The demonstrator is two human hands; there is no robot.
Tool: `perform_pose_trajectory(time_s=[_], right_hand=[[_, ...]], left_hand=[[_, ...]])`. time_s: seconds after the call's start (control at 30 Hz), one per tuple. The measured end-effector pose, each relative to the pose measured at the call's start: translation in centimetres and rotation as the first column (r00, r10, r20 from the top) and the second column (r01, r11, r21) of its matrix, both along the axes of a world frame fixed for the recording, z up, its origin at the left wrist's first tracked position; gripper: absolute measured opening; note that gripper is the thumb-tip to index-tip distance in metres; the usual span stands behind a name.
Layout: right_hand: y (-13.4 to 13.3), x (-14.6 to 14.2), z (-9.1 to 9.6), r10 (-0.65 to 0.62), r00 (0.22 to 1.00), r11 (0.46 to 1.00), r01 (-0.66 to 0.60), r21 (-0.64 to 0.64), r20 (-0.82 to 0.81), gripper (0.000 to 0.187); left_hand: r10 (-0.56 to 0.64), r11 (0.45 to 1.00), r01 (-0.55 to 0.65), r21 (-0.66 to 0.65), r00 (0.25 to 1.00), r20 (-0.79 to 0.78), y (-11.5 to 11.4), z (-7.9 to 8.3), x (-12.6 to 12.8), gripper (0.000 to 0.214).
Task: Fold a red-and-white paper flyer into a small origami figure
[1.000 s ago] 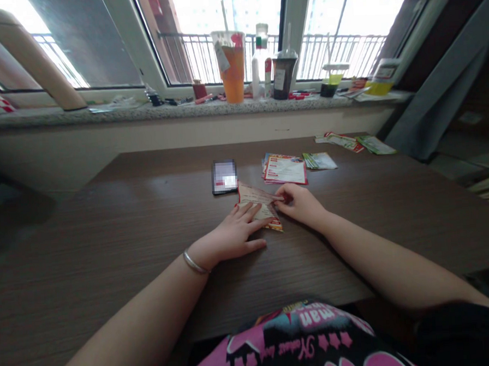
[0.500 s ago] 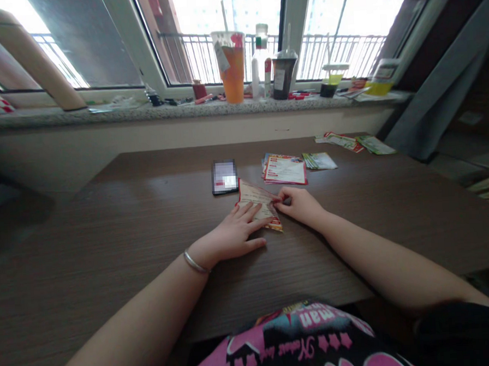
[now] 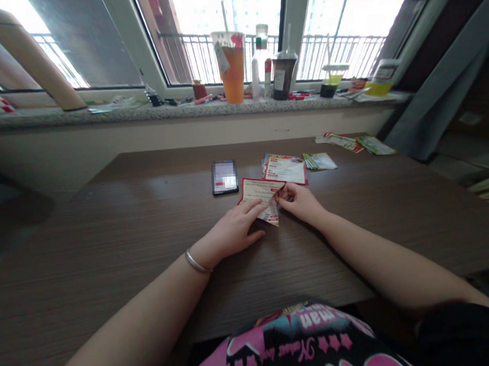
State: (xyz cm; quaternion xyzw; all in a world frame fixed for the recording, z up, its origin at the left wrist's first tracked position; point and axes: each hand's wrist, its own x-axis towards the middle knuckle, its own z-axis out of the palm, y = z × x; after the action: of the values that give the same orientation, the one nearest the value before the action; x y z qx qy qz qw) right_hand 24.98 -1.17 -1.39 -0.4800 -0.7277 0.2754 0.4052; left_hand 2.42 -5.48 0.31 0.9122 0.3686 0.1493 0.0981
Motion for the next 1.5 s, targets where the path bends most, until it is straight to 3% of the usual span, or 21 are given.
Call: perform_pose_trajectory(time_s=[0.33,0.57,0.93,1.13,1.5], right_hand=[[-0.9,-0.7,0.5,0.091,0.994,0.996,-0.091,-0.002,-0.052,0.012],[-1.9,-0.9,1.6,0.081,0.983,0.992,-0.096,0.087,0.162,0.004],[-2.1,-0.6,2.0,0.094,0.946,0.950,-0.178,0.255,0.310,0.009],[-2.2,-0.5,1.9,0.107,0.960,0.943,-0.181,0.280,0.260,0.009],[-2.4,-0.6,1.9,0.136,0.988,0.968,-0.148,0.202,0.073,0.010]], left_hand=[[0.003,0.982,-0.024,0.189,0.994,0.113,0.4,-0.1,0.2,0.088],[0.000,0.941,-0.044,0.334,0.992,0.129,0.2,0.2,0.4,0.092],[0.145,0.928,-0.202,0.313,0.970,0.195,0.0,0.5,0.6,0.099],[0.143,0.925,-0.210,0.317,0.965,0.221,0.1,0.6,0.6,0.095],[0.147,0.909,-0.233,0.346,0.956,0.255,-0.1,1.1,0.6,0.076]])
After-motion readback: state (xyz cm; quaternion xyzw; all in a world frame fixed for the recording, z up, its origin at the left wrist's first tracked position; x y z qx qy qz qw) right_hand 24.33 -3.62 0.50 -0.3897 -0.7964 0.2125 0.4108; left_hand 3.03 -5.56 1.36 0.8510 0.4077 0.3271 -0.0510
